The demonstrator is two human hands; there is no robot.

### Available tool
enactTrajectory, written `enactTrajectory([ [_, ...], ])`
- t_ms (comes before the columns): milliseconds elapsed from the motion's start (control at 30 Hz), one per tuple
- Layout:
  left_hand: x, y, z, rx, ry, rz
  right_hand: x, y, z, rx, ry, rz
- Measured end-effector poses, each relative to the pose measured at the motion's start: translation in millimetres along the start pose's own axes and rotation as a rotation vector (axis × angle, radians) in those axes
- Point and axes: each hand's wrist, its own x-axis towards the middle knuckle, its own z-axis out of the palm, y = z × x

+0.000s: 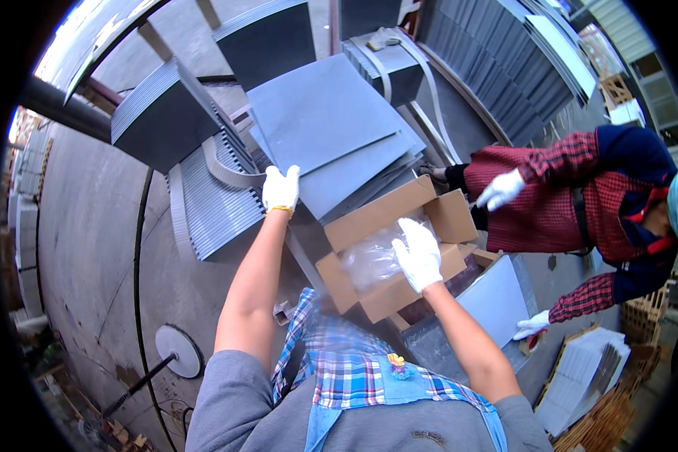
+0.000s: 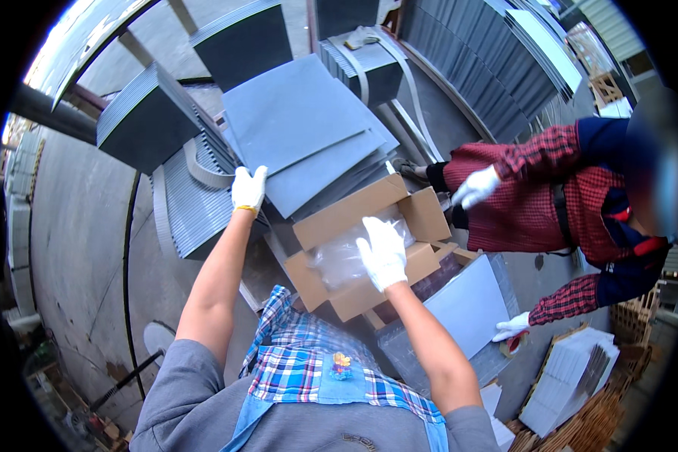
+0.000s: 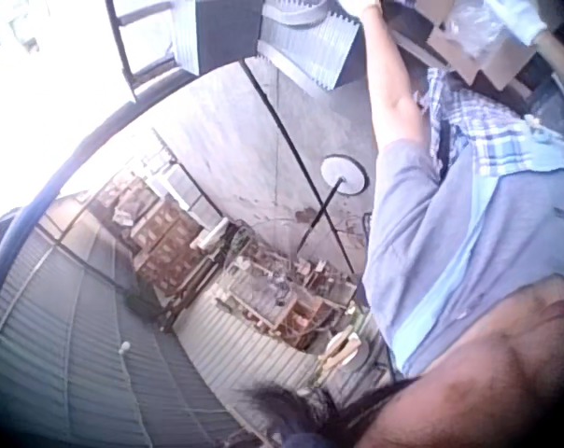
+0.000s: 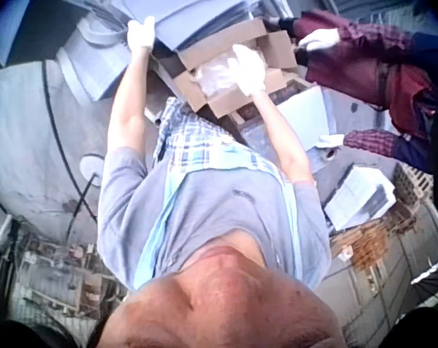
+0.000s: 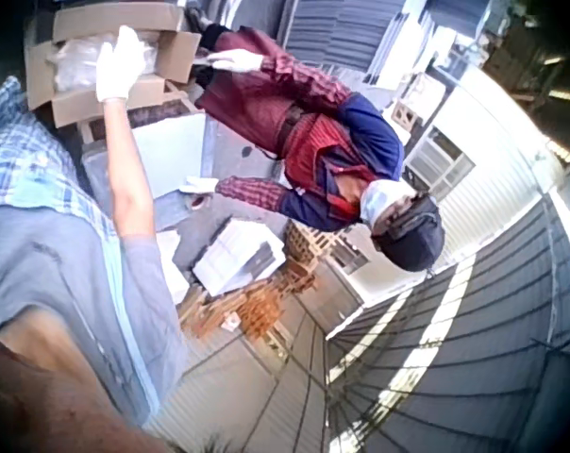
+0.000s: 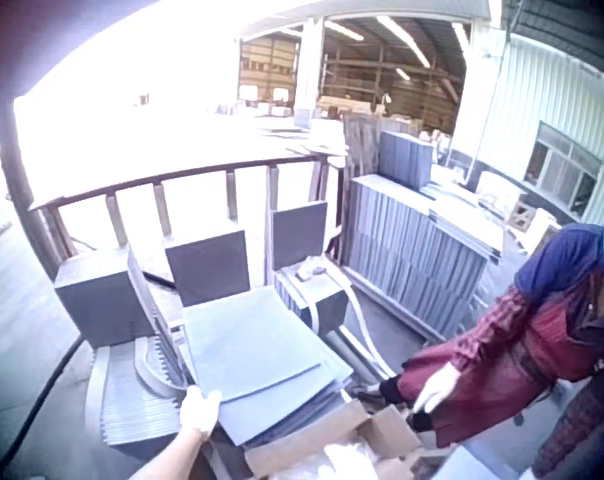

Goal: The person wraps rectangular tiles in plastic film and places them into a cardboard box. A coworker assists by handing over tiles and applying tape to the wrapped items. The packed tiles are then stacked on a wooden pallet.

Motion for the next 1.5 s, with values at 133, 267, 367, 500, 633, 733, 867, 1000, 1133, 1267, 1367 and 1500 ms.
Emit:
enactTrajectory([
  [133, 19.7, -12.3, 0.9, 0.024, -0.017, 0.01, 84.1, 0.2, 11.8, 0.001, -0.024, 0.063],
  [267, 18.4, -12.9, 10.7, 0.009, 0.028, 0.115, 152.8, 13.1, 22.8, -0.038, -0.017, 0.195],
  [367, 27.4, -29.2, 18.9, -0.141, -0.024, 0.106, 195.1, 14.3, 38.9, -0.119, -0.012, 0.269],
  [500, 36.5, -36.3, 25.4, -0.288, -0.147, -0.071, 219.4, 24.3, 67.5, -0.08, 0.036, 0.398],
  [633, 44.3, -59.8, 13.9, -0.153, -0.096, 0.037, 242.5, 2.2, 91.4, -0.143, 0.053, 0.424],
  [733, 9.3, 15.6, -11.4, 0.143, -0.072, 0.153, 246.9, 14.7, 64.4, -0.054, 0.1, 0.424],
  [867, 1.3, 13.7, -13.1, 0.206, -0.076, 0.029, 234.4, 26.4, 65.8, -0.177, 0.073, 0.465],
  [1000, 0.1, 23.7, -10.8, 0.176, -0.052, -0.067, 247.7, 32.4, 56.0, -0.157, -0.047, 0.532],
  [1133, 21.5, -23.7, -8.0, 0.112, 0.038, 0.069, 237.4, 17.0, 64.7, -0.11, -0.093, 0.538],
  [1267, 6.3, -37.2, -23.9, 0.091, -0.061, 0.077, 199.8, 3.2, 51.9, -0.08, -0.119, 0.551],
  [1367, -36.7, -38.3, -36.8, 0.05, -0.146, 0.005, 161.8, 5.6, 46.1, -0.076, -0.126, 0.561],
  [1500, -91.6, -86.8, -34.5, -0.01, -0.323, -0.218, 103.6, 9.2, 31.5, 0.005, -0.172, 0.576],
])
